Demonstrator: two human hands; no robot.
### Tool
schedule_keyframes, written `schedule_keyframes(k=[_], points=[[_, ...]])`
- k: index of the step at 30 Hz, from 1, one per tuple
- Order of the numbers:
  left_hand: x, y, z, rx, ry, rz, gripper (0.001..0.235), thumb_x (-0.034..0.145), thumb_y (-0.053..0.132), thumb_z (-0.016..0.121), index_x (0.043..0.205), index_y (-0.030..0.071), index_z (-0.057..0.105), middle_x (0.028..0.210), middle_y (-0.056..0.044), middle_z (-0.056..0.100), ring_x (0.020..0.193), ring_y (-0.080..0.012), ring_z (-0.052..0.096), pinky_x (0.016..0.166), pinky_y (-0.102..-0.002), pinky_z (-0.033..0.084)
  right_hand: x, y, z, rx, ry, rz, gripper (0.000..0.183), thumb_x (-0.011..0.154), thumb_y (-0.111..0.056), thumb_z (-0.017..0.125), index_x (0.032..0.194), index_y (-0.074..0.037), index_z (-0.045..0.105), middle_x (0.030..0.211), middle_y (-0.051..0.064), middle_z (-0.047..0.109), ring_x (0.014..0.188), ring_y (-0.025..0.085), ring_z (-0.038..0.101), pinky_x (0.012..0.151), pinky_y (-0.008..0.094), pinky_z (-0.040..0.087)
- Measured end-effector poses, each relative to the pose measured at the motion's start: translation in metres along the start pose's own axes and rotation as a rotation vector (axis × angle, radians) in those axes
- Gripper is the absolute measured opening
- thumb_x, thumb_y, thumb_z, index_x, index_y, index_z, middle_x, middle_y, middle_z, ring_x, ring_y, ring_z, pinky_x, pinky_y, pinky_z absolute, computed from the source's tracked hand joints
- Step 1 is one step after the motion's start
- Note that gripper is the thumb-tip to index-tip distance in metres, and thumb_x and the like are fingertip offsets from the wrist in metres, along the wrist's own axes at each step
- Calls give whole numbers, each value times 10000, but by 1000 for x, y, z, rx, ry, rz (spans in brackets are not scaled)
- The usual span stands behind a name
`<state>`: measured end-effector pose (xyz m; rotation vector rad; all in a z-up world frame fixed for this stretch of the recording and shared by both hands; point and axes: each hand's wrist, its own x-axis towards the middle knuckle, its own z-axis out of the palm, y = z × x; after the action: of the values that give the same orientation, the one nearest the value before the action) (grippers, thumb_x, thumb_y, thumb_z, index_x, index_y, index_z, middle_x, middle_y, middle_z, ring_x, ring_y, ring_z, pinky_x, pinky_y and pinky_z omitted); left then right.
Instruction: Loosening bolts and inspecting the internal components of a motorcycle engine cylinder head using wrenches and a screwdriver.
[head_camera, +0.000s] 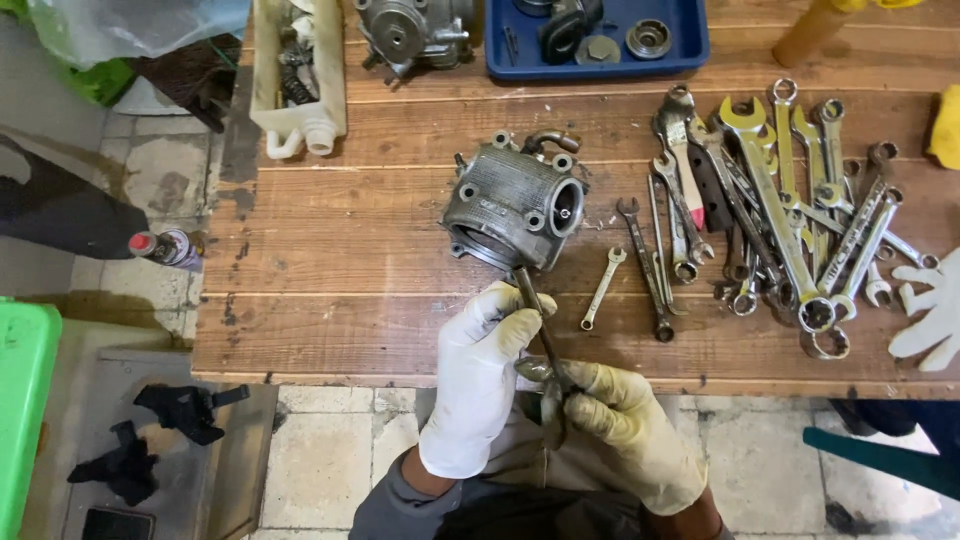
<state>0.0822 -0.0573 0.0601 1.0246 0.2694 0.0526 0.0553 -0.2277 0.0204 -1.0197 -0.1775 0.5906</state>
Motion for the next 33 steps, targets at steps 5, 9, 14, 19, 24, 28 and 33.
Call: schedule_keyframes(k=[5, 9, 14, 19, 24, 28, 33], points=[[5, -11, 0, -63, 87, 215, 108, 895, -49, 668, 969, -29, 743, 960, -90, 708, 942, -207, 653, 877, -328, 513, 3, 0, 24, 460, 52, 117, 379, 948, -106, 655, 1219, 158, 631, 953, 255, 731, 875, 342, 696, 867, 473, 542], [2, -13, -1, -100, 77, 274, 101, 899, -27, 701, 996, -20, 731, 984, -98, 716, 970, -217, 669, 913, -338, 529, 1, 15, 16, 370, 180, 171, 340, 932, -72, 620, 1205, 124, 668, 1099, 263, 765, 988, 372, 738, 918, 457, 565], [0, -11, 3, -13, 144, 293, 104, 907, -48, 684, 992, -34, 743, 926, -53, 653, 892, -166, 611, 815, -273, 482, -7, 45, -4, 200, 377, 214, 327, 892, -81, 689, 1169, 86, 739, 766, 278, 762, 522, 363, 697, 466, 383, 542], [-2, -8, 9, -100, 163, 285, 88, 906, -79, 659, 947, -38, 724, 918, -62, 659, 896, -167, 630, 836, -272, 489, -10, 64, -13, 296, 440, 65, 235, 830, 35, 735, 1064, 53, 741, 868, 288, 754, 678, 330, 707, 602, 415, 615], [-1, -8, 10, -68, 145, 328, 76, 921, -30, 681, 978, -30, 731, 929, -64, 671, 925, -175, 653, 875, -284, 494, -7, 54, -4, 312, 458, -72, 308, 757, 23, 798, 1053, 32, 712, 808, 262, 743, 558, 340, 663, 562, 420, 566], [0, -8, 13, -49, 161, 310, 66, 889, -41, 674, 926, -24, 727, 905, -65, 686, 910, -192, 653, 869, -315, 503, -3, 42, 5, 338, 532, 119, 257, 897, -227, 709, 939, 26, 730, 756, 231, 757, 547, 328, 707, 477, 428, 555], [2, -15, 10, -95, 113, 369, 101, 903, -38, 706, 1001, -30, 733, 965, -80, 702, 975, -207, 676, 917, -320, 528, -4, 70, -14, 426, 571, 47, 69, 903, -64, 699, 961, -38, 725, 822, 289, 755, 564, 344, 699, 491, 460, 580]])
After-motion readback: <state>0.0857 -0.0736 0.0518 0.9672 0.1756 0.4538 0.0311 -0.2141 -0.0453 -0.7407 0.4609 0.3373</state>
